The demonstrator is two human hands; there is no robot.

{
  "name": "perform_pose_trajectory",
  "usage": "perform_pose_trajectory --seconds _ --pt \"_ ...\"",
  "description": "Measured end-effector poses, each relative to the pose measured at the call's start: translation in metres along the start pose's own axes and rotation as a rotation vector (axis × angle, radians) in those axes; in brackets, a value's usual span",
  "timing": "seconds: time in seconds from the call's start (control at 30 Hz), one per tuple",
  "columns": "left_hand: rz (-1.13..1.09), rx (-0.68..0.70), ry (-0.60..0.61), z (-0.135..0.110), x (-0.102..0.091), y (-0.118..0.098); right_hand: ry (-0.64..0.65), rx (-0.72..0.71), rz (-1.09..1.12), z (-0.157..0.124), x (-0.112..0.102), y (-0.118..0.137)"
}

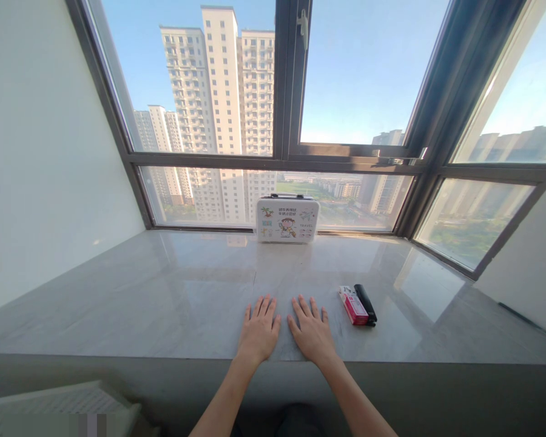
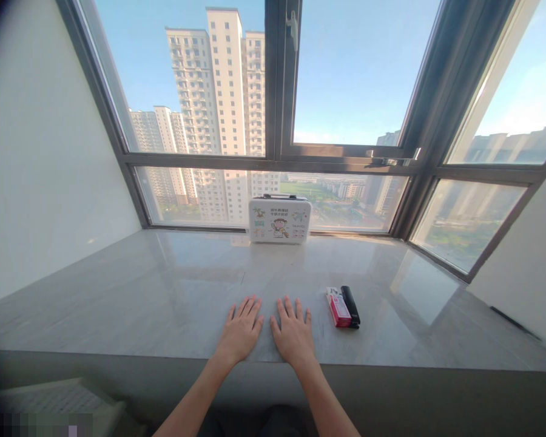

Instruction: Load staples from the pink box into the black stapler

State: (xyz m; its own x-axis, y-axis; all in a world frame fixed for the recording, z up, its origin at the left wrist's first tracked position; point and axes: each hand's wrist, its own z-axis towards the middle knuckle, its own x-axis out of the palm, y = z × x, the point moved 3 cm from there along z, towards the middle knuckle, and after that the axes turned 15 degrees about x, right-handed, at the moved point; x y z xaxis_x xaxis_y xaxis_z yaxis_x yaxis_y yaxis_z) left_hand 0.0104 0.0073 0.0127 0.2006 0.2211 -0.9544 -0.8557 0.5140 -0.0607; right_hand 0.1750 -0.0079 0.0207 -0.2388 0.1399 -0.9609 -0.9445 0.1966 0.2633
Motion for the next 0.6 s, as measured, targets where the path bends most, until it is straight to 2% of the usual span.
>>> perform_pose_trajectory --seconds 0.43,0.6 --pt "-0.011 0.01 -0.015 -0.0007 0.0004 0.0008 -0.004 -0.006 0.007 0.0001 -0.0003 -0.0008" --pt "-0.007 0.017 -0.023 -0.0005 0.0016 0.0013 -0.051 -0.015 0.101 -0.0036 -0.002 0.0016"
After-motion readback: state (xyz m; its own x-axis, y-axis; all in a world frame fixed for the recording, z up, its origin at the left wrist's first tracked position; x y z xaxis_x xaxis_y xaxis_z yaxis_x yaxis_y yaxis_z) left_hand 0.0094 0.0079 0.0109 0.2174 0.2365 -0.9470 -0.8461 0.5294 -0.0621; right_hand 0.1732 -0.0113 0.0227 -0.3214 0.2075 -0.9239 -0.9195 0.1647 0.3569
